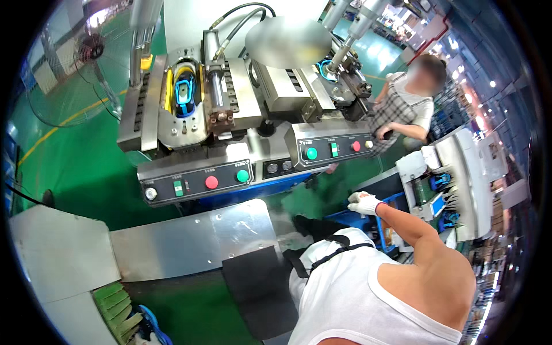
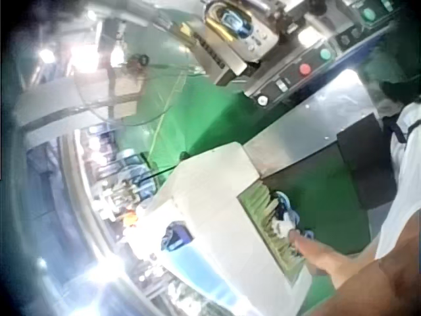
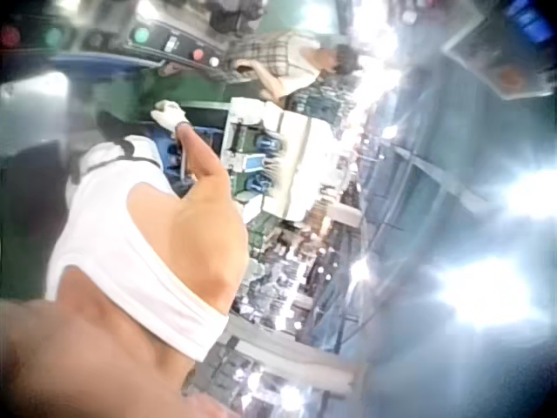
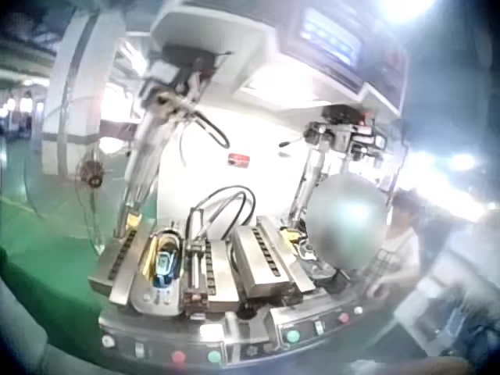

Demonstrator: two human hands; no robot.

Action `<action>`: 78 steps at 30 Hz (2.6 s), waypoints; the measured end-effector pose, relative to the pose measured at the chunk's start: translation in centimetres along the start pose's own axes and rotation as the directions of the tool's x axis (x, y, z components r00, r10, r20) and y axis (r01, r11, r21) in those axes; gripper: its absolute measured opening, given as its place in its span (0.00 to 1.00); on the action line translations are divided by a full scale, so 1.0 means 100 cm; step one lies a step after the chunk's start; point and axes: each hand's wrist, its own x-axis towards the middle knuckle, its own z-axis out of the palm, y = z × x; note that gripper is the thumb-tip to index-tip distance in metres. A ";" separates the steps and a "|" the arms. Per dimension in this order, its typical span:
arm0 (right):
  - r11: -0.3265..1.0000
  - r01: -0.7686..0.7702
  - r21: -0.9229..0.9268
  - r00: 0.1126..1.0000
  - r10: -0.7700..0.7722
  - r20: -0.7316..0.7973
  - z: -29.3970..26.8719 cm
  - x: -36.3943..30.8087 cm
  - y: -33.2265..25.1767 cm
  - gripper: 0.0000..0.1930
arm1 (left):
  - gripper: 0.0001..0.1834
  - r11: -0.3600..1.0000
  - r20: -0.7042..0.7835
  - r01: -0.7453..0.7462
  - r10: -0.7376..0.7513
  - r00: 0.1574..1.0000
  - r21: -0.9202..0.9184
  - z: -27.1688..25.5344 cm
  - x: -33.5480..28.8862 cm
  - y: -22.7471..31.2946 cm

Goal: The person places blue and black shoe uppers into a hydraulic press machine, activates the press, and removes the processed shoes. They repeat this cycle for multiple units, moving the finished shoes to a nearby rack.

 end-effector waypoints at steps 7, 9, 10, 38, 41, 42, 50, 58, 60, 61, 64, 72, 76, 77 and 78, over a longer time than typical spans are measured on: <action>0.975 -0.220 0.018 0.973 0.218 0.070 0.009 -0.023 0.047 0.32 | 0.43 0.998 0.227 0.039 -0.049 0.973 0.047 0.022 0.028 -0.007; 0.990 -0.109 -0.089 0.993 0.113 0.046 0.005 -0.021 0.035 0.32 | 0.44 0.990 0.181 0.009 -0.034 0.983 0.139 0.060 0.039 -0.021; 0.992 -0.079 -0.100 0.996 0.083 0.038 0.004 -0.016 0.029 0.32 | 0.48 0.994 0.264 0.014 -0.043 0.964 0.111 0.063 0.044 -0.019; 0.358 0.235 0.904 0.248 -0.921 0.301 -0.038 0.052 -0.263 0.24 | 0.41 -0.017 -0.279 -0.281 0.205 0.938 -0.959 -0.270 -0.316 0.364; 0.473 -0.305 0.826 -0.121 -0.880 0.459 -0.041 0.043 -0.287 0.28 | 0.39 -0.376 -0.294 -0.219 0.153 0.944 -0.900 -0.320 -0.339 0.431; 0.524 -0.472 0.709 -0.222 -0.849 0.480 -0.038 0.040 -0.292 0.29 | 0.39 -0.472 -0.304 -0.197 0.162 0.939 -0.860 -0.335 -0.339 0.449; 0.221 0.158 0.962 0.211 -0.960 0.186 -0.118 0.082 -0.253 0.39 | 0.39 -0.791 -0.353 0.032 0.309 0.883 -0.611 -0.408 -0.323 0.544; 0.220 -0.594 0.773 -0.038 -0.968 0.246 -0.082 0.062 -0.250 0.21 | 0.38 -0.814 -0.493 0.241 0.525 0.693 -0.528 -0.424 -0.295 0.556; 0.146 -0.526 0.838 0.093 -0.969 0.227 -0.066 0.064 -0.255 0.19 | 0.36 -0.763 -0.399 0.194 0.516 0.758 -0.617 -0.430 -0.290 0.555; 0.127 -0.490 0.862 0.151 -0.962 0.228 -0.066 0.061 -0.255 0.18 | 0.35 -0.727 -0.261 0.156 0.426 0.866 -0.669 -0.436 -0.297 0.556; 0.133 -0.473 0.871 0.157 -0.960 0.232 -0.097 0.050 -0.244 0.14 | 0.34 -0.397 -0.291 -0.141 0.348 0.891 -0.907 -0.378 -0.249 0.512; -0.054 -0.522 0.851 0.349 -0.924 0.155 -0.131 0.038 -0.197 0.17 | 0.37 -0.426 0.120 0.242 0.293 0.948 -0.872 -0.266 -0.289 0.488; -0.113 -0.523 0.845 0.418 -0.898 0.139 -0.118 0.046 -0.189 0.18 | 0.41 -0.399 0.181 0.276 0.259 0.949 -0.875 -0.229 -0.298 0.484; -0.134 -0.517 0.845 0.429 -0.895 0.121 -0.120 0.045 -0.189 0.15 | 0.40 -0.366 0.163 0.254 0.261 0.951 -0.895 -0.224 -0.301 0.483; -0.167 -0.488 0.857 0.450 -0.889 0.083 -0.124 0.042 -0.186 0.14 | 0.39 -0.320 0.171 0.247 0.247 0.954 -0.914 -0.220 -0.302 0.481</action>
